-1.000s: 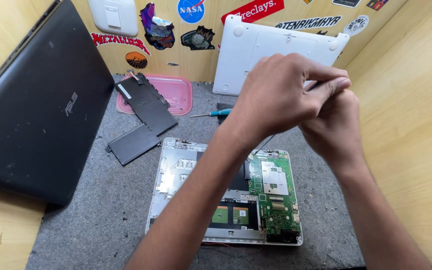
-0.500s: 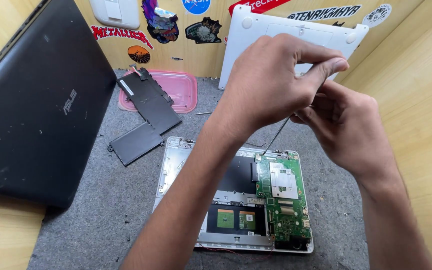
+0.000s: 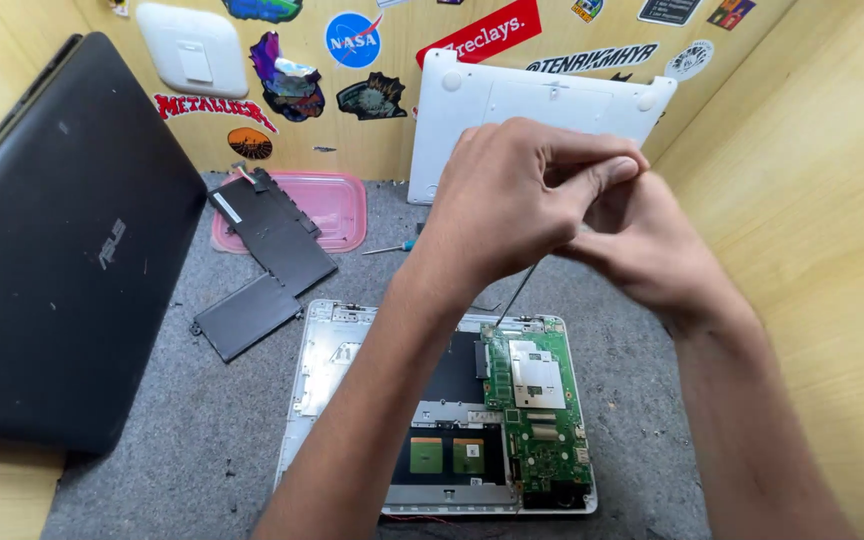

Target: Reinstalling the motherboard and other internal components into a laptop chassis, including cleaning and fastening screws.

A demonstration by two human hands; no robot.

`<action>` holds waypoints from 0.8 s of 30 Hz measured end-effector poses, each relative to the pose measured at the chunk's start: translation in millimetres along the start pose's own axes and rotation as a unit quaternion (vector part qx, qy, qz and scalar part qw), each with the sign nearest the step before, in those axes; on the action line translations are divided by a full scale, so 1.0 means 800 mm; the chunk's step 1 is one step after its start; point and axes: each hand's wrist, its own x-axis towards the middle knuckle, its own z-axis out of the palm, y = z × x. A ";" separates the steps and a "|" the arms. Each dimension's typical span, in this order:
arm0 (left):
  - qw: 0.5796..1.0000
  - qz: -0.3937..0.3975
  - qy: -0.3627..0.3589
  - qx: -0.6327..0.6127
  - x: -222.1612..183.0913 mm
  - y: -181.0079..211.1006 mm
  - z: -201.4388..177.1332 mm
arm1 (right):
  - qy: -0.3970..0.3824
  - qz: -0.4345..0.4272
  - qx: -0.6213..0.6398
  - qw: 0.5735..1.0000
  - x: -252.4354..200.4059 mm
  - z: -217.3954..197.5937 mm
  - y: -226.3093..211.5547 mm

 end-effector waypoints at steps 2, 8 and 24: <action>0.997 0.069 0.009 0.034 0.001 -0.004 -0.001 | 0.049 0.043 0.028 0.997 0.004 -0.007 -0.002; 0.997 0.030 -0.049 0.060 0.005 0.001 0.019 | 0.027 0.109 0.168 0.979 0.019 -0.003 0.033; 0.994 0.039 -0.071 0.066 0.011 0.003 -0.006 | -0.027 0.273 0.512 0.814 0.057 -0.030 0.144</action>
